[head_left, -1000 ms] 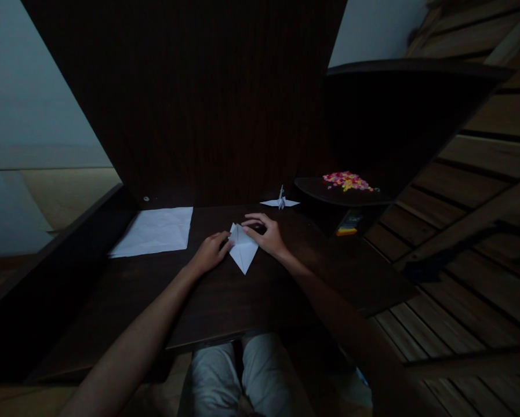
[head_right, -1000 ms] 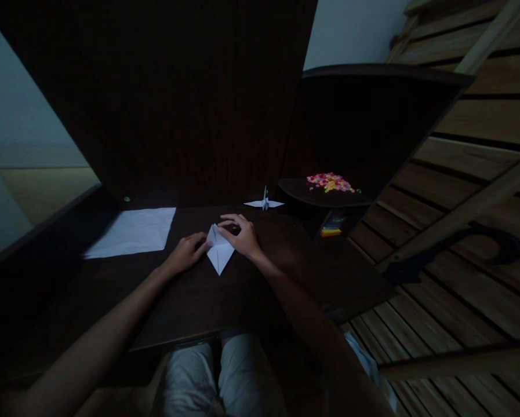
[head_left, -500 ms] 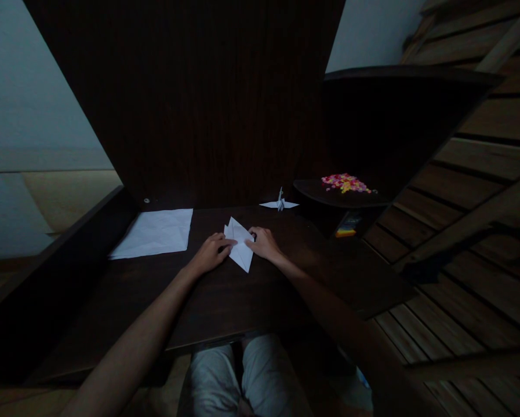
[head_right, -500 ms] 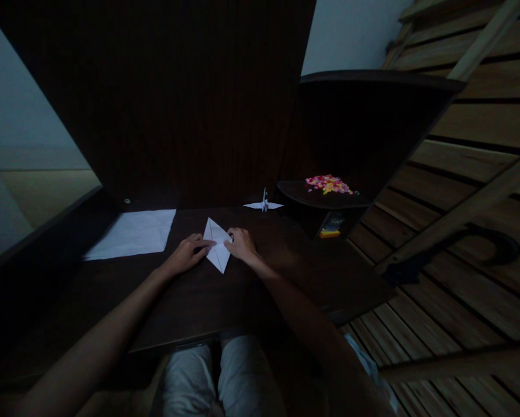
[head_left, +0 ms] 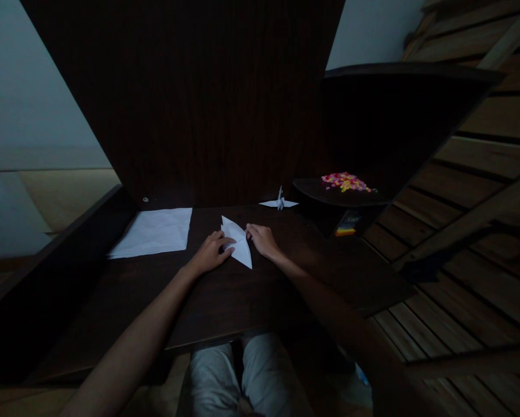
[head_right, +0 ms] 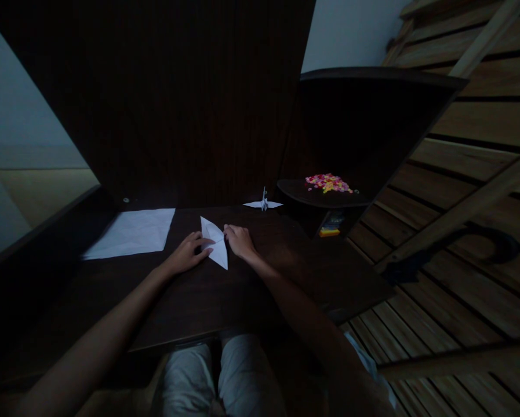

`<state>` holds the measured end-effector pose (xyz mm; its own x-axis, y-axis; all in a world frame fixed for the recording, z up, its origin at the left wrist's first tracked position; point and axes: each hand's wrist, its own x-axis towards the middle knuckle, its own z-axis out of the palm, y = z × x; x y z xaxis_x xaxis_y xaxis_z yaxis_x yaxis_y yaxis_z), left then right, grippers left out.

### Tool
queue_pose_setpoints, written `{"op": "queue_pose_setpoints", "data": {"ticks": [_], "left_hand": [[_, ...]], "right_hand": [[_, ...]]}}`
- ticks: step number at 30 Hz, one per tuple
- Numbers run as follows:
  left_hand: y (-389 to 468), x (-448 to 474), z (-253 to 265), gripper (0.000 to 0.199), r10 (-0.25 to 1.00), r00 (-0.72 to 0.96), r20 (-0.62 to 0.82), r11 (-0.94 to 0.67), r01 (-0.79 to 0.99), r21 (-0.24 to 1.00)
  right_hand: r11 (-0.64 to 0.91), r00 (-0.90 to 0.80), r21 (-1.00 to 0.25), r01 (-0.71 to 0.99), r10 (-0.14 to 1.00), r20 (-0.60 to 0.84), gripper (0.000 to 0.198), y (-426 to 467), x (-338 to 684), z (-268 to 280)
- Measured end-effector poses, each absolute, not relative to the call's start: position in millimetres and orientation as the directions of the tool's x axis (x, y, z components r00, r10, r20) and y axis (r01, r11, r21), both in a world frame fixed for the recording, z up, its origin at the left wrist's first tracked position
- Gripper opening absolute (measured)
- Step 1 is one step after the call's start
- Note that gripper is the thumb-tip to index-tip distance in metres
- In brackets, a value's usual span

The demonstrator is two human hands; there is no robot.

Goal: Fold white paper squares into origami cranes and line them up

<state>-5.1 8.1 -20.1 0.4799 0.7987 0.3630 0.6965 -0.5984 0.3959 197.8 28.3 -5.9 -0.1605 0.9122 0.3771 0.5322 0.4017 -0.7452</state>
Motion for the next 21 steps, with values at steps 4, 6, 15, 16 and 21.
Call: {"op": "queue_pose_setpoints", "data": {"ticks": [4, 6, 15, 16, 21], "left_hand": [[8.3, -5.9, -20.4, 0.032, 0.813, 0.475, 0.337, -0.580, 0.709, 0.401], [8.4, -6.2, -19.7, 0.032, 0.819, 0.473, 0.326, -0.573, 0.712, 0.405], [8.7, -5.9, -15.2, 0.032, 0.811, 0.472, 0.346, -0.585, 0.675, 0.450], [8.9, -5.8, -15.4, 0.033, 0.809, 0.472, 0.350, -0.587, 0.668, 0.457], [8.4, -6.4, -17.5, 0.046, 0.826, 0.442, 0.350, -0.564, 0.639, 0.523]], "right_hand": [[0.380, -0.191, -0.770, 0.513, 0.925, 0.329, 0.032, 31.8, 199.6, -7.6], [0.376, -0.201, -0.772, 0.513, 0.927, 0.317, 0.027, 32.0, 199.5, -8.4], [0.463, -0.293, -0.695, 0.550, 0.886, 0.358, 0.017, 28.5, 199.3, -10.7], [0.478, -0.305, -0.682, 0.553, 0.878, 0.369, 0.015, 28.4, 199.5, -10.8], [0.520, -0.340, -0.618, 0.590, 0.854, 0.394, 0.008, 27.4, 199.6, -11.0]]}}
